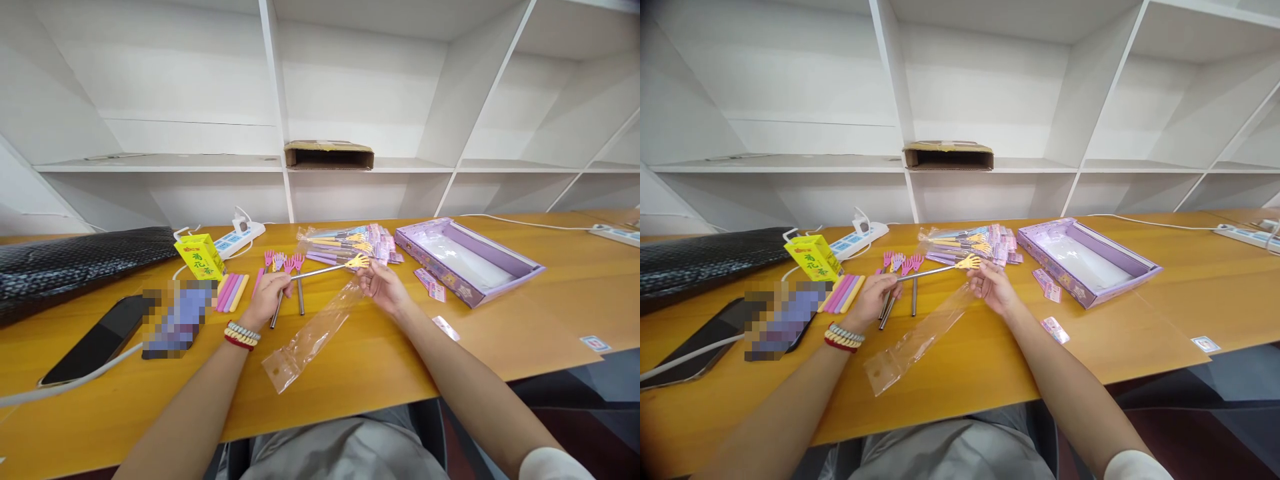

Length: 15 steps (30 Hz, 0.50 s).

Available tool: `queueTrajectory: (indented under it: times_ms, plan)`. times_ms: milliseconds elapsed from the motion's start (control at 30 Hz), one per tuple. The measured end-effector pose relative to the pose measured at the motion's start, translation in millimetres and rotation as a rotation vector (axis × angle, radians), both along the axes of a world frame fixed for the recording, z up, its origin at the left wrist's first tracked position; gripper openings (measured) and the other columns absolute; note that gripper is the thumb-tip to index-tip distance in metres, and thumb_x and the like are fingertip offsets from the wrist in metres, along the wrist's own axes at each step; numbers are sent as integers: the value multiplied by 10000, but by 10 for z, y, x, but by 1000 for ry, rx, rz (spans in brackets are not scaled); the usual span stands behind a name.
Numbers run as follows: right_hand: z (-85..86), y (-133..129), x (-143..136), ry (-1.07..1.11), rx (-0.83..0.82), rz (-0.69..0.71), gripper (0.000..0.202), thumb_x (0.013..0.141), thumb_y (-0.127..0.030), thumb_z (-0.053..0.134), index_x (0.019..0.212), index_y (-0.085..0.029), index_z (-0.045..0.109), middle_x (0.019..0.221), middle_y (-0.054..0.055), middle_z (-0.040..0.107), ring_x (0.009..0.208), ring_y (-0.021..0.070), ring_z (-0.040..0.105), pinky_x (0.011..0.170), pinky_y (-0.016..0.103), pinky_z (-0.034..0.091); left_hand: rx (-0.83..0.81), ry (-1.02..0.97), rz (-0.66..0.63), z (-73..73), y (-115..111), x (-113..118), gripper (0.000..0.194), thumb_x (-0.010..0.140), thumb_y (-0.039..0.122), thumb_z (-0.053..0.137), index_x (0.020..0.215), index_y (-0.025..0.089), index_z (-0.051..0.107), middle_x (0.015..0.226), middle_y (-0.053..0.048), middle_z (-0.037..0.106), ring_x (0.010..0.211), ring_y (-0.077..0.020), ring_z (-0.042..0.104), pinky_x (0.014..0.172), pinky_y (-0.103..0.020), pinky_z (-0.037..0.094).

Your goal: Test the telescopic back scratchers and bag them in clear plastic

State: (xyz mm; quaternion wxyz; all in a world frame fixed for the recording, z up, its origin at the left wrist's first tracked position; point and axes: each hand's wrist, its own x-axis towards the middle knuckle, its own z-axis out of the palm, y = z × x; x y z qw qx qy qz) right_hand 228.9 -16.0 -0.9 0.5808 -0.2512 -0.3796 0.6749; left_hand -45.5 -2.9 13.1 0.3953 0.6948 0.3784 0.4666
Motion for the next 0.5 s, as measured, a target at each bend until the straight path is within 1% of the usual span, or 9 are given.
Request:
queueTrajectory:
  times_ms: [67,100,167,267,333,400,500]
  plan:
    - [7,0,8,-38,4,10,260,717,-336,675,914,-217,553,714,-8,664,468,86,548,354,172,330,-33,-123,-18,-18,23,-13,348,800,300,430,472,183,448,490,-9,471,527,-140,473,562,-287,384]
    - [6,-2,10,-76,24,34,266,712,-333,679,912,-207,557,682,-11,656,428,78,521,342,174,317,-53,-192,-18,-23,30,-14,346,795,298,451,470,182,436,484,-4,458,517,-136,471,552,-285,387]
    - [-9,-7,5,-164,71,102,239,714,-343,674,847,-179,564,629,-13,636,367,64,467,322,179,296,-100,-339,-7,-24,34,-10,329,782,299,505,484,175,439,490,5,452,506,-127,471,525,-274,390]
    - [-55,-23,-29,-298,119,182,240,718,-355,667,803,-159,558,639,-6,634,365,55,454,325,176,297,-133,-458,37,-7,21,11,248,775,327,557,598,155,530,564,-2,516,520,-116,496,503,-255,400]
    - [-86,-40,-65,-396,146,220,262,712,-364,672,815,-152,556,683,7,649,388,54,467,343,175,318,-133,-482,47,6,1,38,200,766,337,586,696,150,569,618,-9,560,531,-109,511,498,-243,404]
    - [-107,-61,-105,-493,171,257,285,707,-380,675,814,-146,552,733,26,664,413,54,478,366,179,339,-154,-450,28,14,-24,78,181,744,325,627,779,152,586,624,-4,571,528,-102,514,487,-227,396]
    - [-119,-86,-157,-588,180,297,307,705,-416,668,779,-151,531,740,32,669,426,56,478,387,184,335,-227,-381,4,10,-58,153,200,728,319,654,815,150,596,589,4,566,500,-94,505,462,-209,378]
